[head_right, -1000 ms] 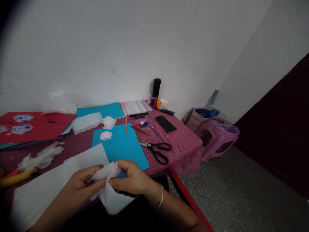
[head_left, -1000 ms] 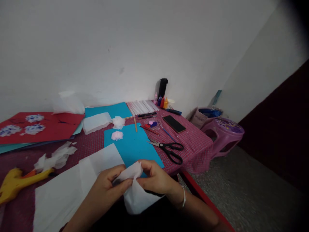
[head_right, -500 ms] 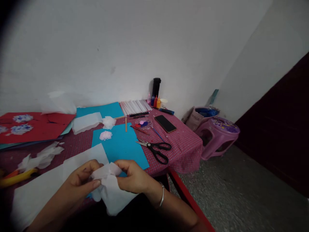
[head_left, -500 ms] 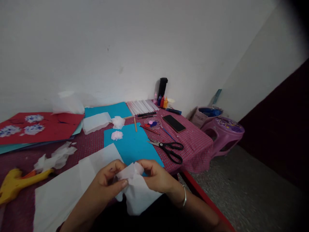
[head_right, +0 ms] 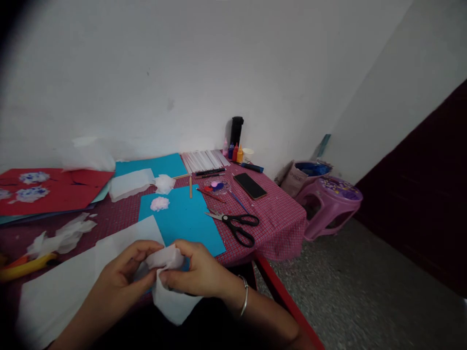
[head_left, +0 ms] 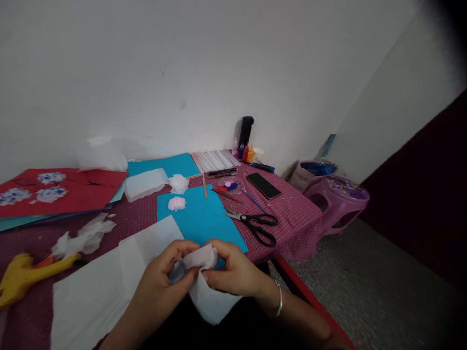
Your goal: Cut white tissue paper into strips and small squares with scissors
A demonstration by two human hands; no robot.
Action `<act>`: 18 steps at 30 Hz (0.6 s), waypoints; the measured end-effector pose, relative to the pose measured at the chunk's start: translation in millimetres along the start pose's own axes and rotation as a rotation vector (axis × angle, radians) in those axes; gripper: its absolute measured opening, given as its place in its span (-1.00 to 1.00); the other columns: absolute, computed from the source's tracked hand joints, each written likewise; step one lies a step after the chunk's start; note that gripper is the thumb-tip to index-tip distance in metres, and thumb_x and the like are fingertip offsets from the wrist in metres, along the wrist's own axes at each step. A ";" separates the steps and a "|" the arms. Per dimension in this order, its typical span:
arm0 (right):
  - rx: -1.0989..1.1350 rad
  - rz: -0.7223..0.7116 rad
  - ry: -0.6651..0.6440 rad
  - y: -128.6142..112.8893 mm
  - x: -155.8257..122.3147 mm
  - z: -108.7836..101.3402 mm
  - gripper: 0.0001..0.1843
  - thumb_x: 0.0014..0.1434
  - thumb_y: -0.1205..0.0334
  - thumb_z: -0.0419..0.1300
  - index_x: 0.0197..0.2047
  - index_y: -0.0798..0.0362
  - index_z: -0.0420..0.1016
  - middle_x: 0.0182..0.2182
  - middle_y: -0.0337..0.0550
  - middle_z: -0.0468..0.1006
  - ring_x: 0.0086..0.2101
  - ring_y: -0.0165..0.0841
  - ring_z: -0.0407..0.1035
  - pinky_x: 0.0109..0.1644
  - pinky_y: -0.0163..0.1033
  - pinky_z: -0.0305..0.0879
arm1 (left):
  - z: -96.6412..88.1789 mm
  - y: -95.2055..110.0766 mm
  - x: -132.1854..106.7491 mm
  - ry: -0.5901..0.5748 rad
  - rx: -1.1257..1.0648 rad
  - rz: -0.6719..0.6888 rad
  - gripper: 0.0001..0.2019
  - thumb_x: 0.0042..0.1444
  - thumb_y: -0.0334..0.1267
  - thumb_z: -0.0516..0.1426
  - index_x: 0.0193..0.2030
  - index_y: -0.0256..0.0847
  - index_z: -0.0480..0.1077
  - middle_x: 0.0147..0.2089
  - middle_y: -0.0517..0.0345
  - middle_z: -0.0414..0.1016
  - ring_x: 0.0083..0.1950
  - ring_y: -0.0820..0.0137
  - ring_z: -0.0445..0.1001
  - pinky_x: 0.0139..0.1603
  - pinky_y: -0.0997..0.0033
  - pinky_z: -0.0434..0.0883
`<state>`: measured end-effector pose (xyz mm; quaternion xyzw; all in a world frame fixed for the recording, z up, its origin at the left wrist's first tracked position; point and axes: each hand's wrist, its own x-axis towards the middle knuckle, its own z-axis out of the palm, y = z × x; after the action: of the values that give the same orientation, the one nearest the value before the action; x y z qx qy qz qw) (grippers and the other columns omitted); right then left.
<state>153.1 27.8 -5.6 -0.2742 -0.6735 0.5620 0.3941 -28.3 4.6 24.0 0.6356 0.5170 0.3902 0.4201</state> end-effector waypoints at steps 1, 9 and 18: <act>-0.018 -0.024 0.015 -1.8 -0.5 0.2 -0.76 0.03 0.16 0.33 -0.32 0.08 0.39 -0.44 -0.31 0.34 -0.42 -0.47 0.19 -0.34 -0.38 0.17 | -0.4 1.2 -0.2 0.006 0.017 0.007 -0.81 -0.07 -0.33 0.16 -0.24 -0.16 0.41 -0.28 0.17 0.50 -0.21 0.30 0.47 -0.19 0.39 0.37; 0.007 -0.056 0.098 -3.9 -0.2 1.2 -0.84 0.13 0.18 0.22 -0.38 0.08 0.36 -0.42 -0.26 0.39 -0.41 -0.46 0.24 -0.29 -0.34 0.20 | -8.4 -6.8 0.4 -0.257 -0.066 -0.067 -0.81 0.11 -0.14 0.10 -0.40 -0.21 0.37 -0.44 0.23 0.35 -0.39 0.40 0.31 -0.39 0.47 0.26; 0.028 0.012 -0.016 -4.8 -1.0 1.0 -0.88 0.14 0.22 0.18 -0.38 0.07 0.37 -0.45 -0.28 0.36 -0.42 -0.47 0.21 -0.31 -0.35 0.20 | -6.4 -22.3 0.4 -0.279 -0.245 -0.073 -0.66 0.16 0.00 0.09 -0.47 -0.23 0.29 -0.49 0.28 0.18 -0.44 0.48 0.17 -0.43 0.49 0.15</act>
<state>153.1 25.5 -1.2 -0.2683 -0.6670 0.5761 0.3889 -41.6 8.3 5.3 0.6085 0.4248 0.3431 0.5759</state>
